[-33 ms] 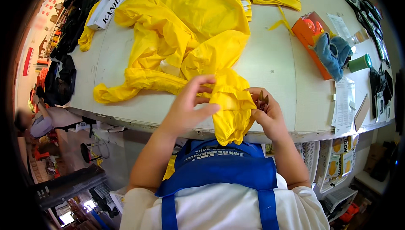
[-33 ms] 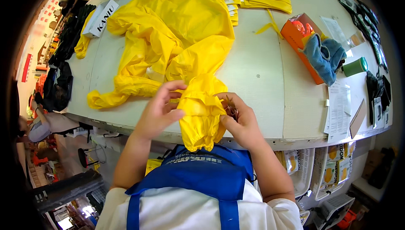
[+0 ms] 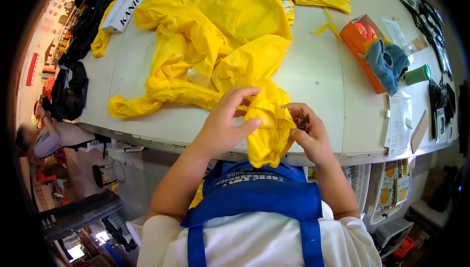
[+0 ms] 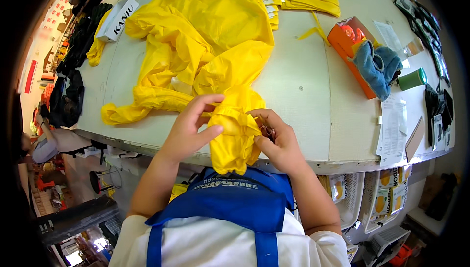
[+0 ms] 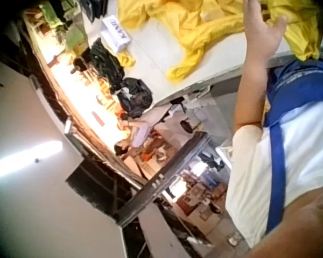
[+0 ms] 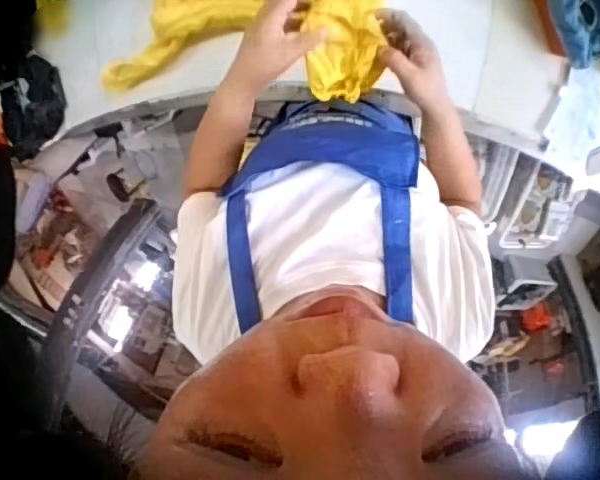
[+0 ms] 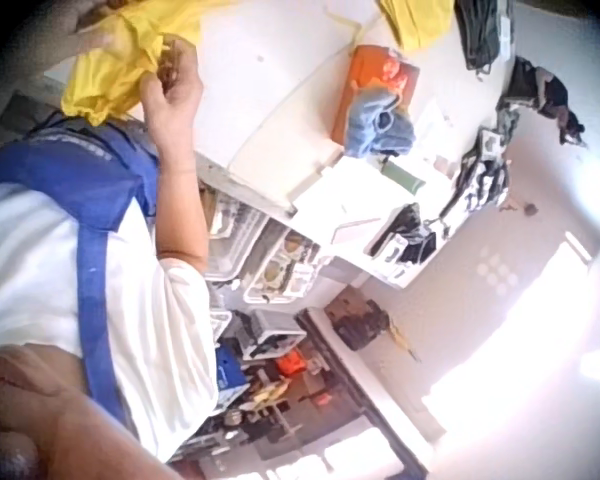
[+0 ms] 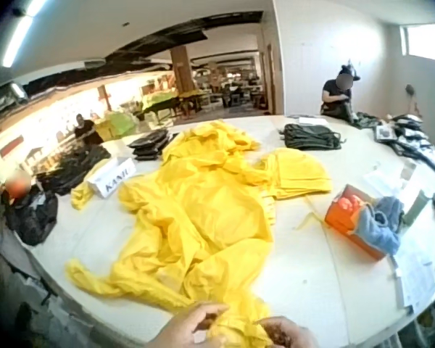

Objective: The person trims loose threads and excess fabric from a yellow raincoat using small scissors. They repeatedly pick up the garment, cut small sections, and place it back on the table.

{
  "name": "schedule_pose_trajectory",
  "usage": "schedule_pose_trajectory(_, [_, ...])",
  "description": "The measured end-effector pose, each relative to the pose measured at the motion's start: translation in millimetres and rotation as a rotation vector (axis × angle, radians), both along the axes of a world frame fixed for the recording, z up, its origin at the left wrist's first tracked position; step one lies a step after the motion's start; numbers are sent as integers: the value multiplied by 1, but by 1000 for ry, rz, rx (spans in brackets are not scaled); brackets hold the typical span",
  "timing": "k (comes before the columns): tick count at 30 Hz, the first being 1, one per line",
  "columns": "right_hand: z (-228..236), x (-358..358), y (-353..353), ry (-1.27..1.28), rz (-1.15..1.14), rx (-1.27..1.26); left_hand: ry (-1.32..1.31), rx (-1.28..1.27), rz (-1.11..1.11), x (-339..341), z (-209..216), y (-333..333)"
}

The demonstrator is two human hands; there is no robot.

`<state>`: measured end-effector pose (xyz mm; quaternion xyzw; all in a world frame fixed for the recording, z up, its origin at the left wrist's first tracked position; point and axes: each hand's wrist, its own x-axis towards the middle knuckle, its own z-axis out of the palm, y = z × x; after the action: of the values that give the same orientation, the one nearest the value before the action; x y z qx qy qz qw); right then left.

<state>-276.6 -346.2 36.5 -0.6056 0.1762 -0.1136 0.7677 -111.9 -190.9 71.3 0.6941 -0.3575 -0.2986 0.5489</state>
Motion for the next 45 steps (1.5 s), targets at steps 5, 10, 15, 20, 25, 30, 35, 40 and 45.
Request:
schedule_pose_trajectory(5, [33,9,28,207,-102,-492,-108,148,-142,1,1,5])
schedule_pose_trajectory(10, [10,9,21,45,44,-169,424,-38,-180,5,-13,20])
schedule_pose_trajectory(15, [16,10,31,3,54,280,936,-118,-188,3,-12,30])
schedule_pose_trajectory(20, [31,19,40,3,-107,106,690,-116,-172,6,-2,35])
schedule_pose_trajectory(25, [50,30,47,-124,-160,-945,529,-66,-87,0,9,38])
schedule_pose_trajectory(30, [49,31,46,-220,-143,-1265,208,-74,-18,-6,11,35])
schedule_pose_trajectory(35, [55,30,56,-237,-40,-1233,200,-13,7,-6,6,35])
schedule_pose_trajectory(40, [55,24,51,-182,-99,-931,199,-46,19,-10,11,37])
schedule_pose_trajectory(45, [47,27,44,-279,-102,-1327,-28,-50,-5,-16,17,36])
